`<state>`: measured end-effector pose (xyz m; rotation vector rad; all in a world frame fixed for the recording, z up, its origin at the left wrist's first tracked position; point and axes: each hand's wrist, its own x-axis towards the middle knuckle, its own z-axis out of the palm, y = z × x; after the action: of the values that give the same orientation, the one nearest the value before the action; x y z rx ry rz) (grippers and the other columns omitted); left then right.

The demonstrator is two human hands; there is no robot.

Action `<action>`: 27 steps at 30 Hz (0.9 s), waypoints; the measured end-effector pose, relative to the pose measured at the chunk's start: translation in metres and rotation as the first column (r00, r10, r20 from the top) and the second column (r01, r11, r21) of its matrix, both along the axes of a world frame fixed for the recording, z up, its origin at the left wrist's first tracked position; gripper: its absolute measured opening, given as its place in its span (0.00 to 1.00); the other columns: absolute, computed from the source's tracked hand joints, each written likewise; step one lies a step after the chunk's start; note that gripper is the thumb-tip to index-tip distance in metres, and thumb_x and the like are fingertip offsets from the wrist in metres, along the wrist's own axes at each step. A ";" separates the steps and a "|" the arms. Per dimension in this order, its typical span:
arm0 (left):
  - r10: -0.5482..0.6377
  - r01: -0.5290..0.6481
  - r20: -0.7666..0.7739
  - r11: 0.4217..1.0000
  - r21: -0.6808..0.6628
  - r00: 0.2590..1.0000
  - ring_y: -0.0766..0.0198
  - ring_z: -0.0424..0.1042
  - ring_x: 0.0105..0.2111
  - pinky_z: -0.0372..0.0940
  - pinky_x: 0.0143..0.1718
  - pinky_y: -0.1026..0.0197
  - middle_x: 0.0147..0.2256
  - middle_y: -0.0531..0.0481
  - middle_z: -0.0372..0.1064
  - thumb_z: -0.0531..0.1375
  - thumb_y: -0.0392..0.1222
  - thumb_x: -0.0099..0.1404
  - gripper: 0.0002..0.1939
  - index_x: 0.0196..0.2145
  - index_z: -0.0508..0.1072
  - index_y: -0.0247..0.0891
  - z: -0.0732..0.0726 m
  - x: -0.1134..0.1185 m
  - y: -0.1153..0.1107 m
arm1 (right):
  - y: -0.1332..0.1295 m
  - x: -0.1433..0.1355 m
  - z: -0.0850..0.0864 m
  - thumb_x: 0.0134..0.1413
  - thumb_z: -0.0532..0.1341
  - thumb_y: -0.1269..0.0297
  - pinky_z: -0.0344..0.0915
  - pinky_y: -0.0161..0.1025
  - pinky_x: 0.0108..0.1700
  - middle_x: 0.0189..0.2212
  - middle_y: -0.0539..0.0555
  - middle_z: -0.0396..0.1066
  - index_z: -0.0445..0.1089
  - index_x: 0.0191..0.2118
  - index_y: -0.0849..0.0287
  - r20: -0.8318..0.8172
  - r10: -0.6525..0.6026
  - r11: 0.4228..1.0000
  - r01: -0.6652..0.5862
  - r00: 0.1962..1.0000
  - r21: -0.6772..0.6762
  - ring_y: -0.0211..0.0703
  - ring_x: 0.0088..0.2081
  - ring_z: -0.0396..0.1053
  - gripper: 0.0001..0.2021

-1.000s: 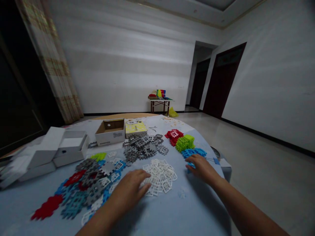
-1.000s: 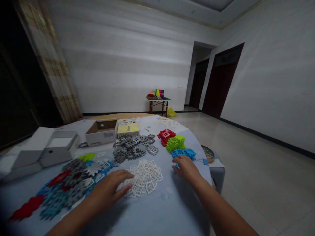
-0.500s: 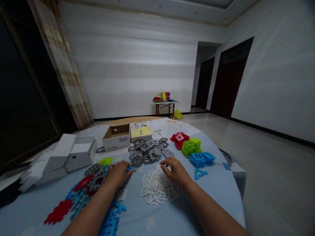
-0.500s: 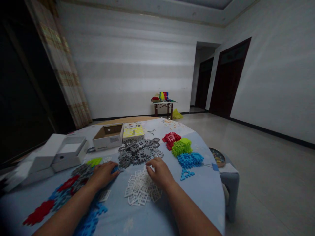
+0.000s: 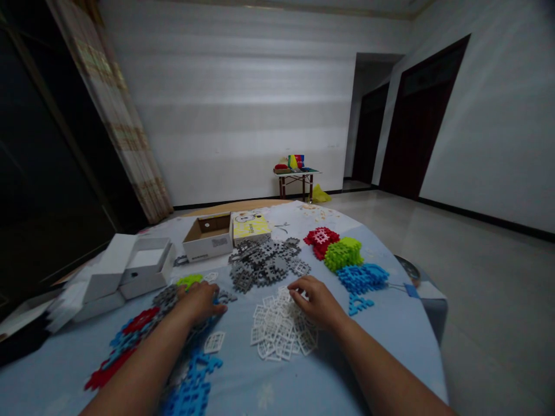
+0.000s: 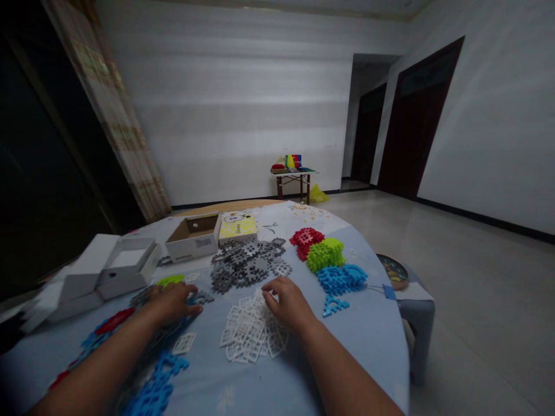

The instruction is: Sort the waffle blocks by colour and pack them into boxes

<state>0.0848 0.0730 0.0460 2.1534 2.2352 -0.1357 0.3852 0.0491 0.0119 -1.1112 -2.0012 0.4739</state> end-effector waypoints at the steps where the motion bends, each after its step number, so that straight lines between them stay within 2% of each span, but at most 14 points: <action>1: -0.004 0.004 0.007 1.000 0.001 1.000 0.39 0.61 0.51 0.46 0.52 0.36 0.48 0.35 0.68 0.60 0.55 0.46 0.26 0.42 0.74 0.42 0.000 0.003 0.003 | 0.000 0.000 0.000 0.53 0.57 0.69 0.63 0.37 0.39 0.33 0.55 0.71 0.73 0.38 0.60 -0.003 0.001 1.000 -0.001 1.000 0.000 0.41 0.36 0.67 0.08; 5: -0.005 0.004 0.069 1.000 0.008 0.998 0.39 0.61 0.50 0.47 0.51 0.36 0.45 0.36 0.69 0.62 0.51 0.44 0.19 0.34 0.76 0.41 0.000 0.011 0.011 | 0.001 0.001 -0.002 0.53 0.57 0.69 0.64 0.37 0.39 0.33 0.55 0.71 0.72 0.38 0.59 -0.020 0.000 1.000 0.000 1.000 0.008 0.41 0.36 0.67 0.08; 8: -0.002 0.001 0.161 1.000 0.007 0.987 0.38 0.62 0.49 0.52 0.49 0.38 0.42 0.38 0.71 0.65 0.49 0.38 0.19 0.31 0.76 0.41 0.004 0.010 0.014 | 0.001 0.002 -0.001 0.54 0.57 0.69 0.64 0.37 0.38 0.33 0.54 0.71 0.72 0.37 0.59 -0.035 -0.001 1.000 0.001 0.999 0.014 0.40 0.35 0.67 0.08; 12: -0.036 0.042 0.381 0.999 -0.007 0.924 0.52 0.71 0.37 0.62 0.38 0.55 0.34 0.46 0.74 0.65 0.52 0.37 0.22 0.31 0.76 0.40 0.014 0.007 0.020 | 0.000 0.001 0.001 0.54 0.57 0.69 0.64 0.37 0.39 0.32 0.54 0.71 0.72 0.37 0.59 -0.045 0.010 1.000 -0.008 0.999 0.029 0.41 0.35 0.67 0.08; 14: -0.060 0.057 0.495 0.998 0.021 0.867 0.58 0.71 0.30 0.63 0.32 0.60 0.28 0.50 0.73 0.63 0.56 0.40 0.24 0.34 0.75 0.38 0.020 0.012 0.028 | 0.000 0.001 0.001 0.54 0.57 0.69 0.64 0.37 0.38 0.32 0.54 0.71 0.72 0.37 0.58 -0.047 0.017 0.999 -0.016 0.999 0.032 0.41 0.35 0.67 0.08; 16: -0.084 0.044 0.589 0.996 0.081 0.804 0.61 0.71 0.28 0.63 0.30 0.62 0.27 0.50 0.73 0.61 0.58 0.44 0.29 0.40 0.73 0.35 0.024 0.022 0.038 | 0.000 0.001 0.001 0.54 0.57 0.69 0.64 0.37 0.38 0.32 0.54 0.71 0.72 0.37 0.58 -0.044 0.025 0.999 -0.024 0.999 0.029 0.41 0.36 0.67 0.08; 19: -0.118 -0.008 0.690 0.984 0.177 0.714 0.63 0.72 0.33 0.64 0.31 0.63 0.37 0.45 0.74 0.58 0.57 0.50 0.36 0.53 0.63 0.33 0.028 0.037 0.055 | 0.000 0.002 -0.001 0.54 0.56 0.69 0.64 0.37 0.38 0.32 0.54 0.71 0.72 0.38 0.58 -0.041 0.027 0.999 -0.026 0.999 0.018 0.41 0.36 0.67 0.08; 21: -0.126 -0.055 0.721 0.973 0.223 0.682 0.63 0.72 0.36 0.64 0.33 0.64 0.43 0.42 0.72 0.58 0.55 0.52 0.39 0.57 0.56 0.32 0.029 0.039 0.063 | 0.001 0.003 -0.001 0.54 0.56 0.68 0.64 0.37 0.38 0.33 0.54 0.71 0.72 0.38 0.59 -0.043 0.020 1.000 -0.020 0.999 0.010 0.41 0.35 0.67 0.08; 22: -0.122 -0.079 0.722 0.968 0.239 0.680 0.62 0.72 0.37 0.65 0.34 0.63 0.44 0.42 0.72 0.58 0.55 0.52 0.39 0.57 0.56 0.32 0.028 0.037 0.065 | 0.001 0.004 -0.001 0.54 0.56 0.68 0.64 0.37 0.38 0.32 0.54 0.70 0.72 0.38 0.59 -0.044 0.017 1.000 -0.017 0.999 0.006 0.41 0.35 0.67 0.08; 24: -0.096 -0.124 0.698 0.958 0.258 0.709 0.60 0.73 0.38 0.65 0.35 0.62 0.42 0.42 0.73 0.59 0.54 0.52 0.34 0.53 0.63 0.32 0.026 0.027 0.066 | 0.001 0.004 0.000 0.54 0.56 0.68 0.64 0.37 0.38 0.32 0.54 0.70 0.72 0.38 0.59 -0.045 0.015 1.000 -0.015 0.999 0.000 0.40 0.35 0.67 0.08; 27: -0.018 -0.173 0.599 0.950 0.258 0.800 0.57 0.72 0.39 0.64 0.39 0.61 0.39 0.43 0.74 0.60 0.50 0.52 0.23 0.42 0.72 0.33 0.019 0.002 0.063 | 0.000 0.003 0.001 0.54 0.56 0.68 0.64 0.38 0.38 0.33 0.54 0.70 0.72 0.38 0.59 -0.048 0.025 1.000 -0.025 0.999 -0.002 0.40 0.35 0.67 0.09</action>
<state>0.0865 0.1361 0.0654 1.8382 2.0348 0.8272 0.3881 0.0487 0.0131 -1.0680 -1.9756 0.5119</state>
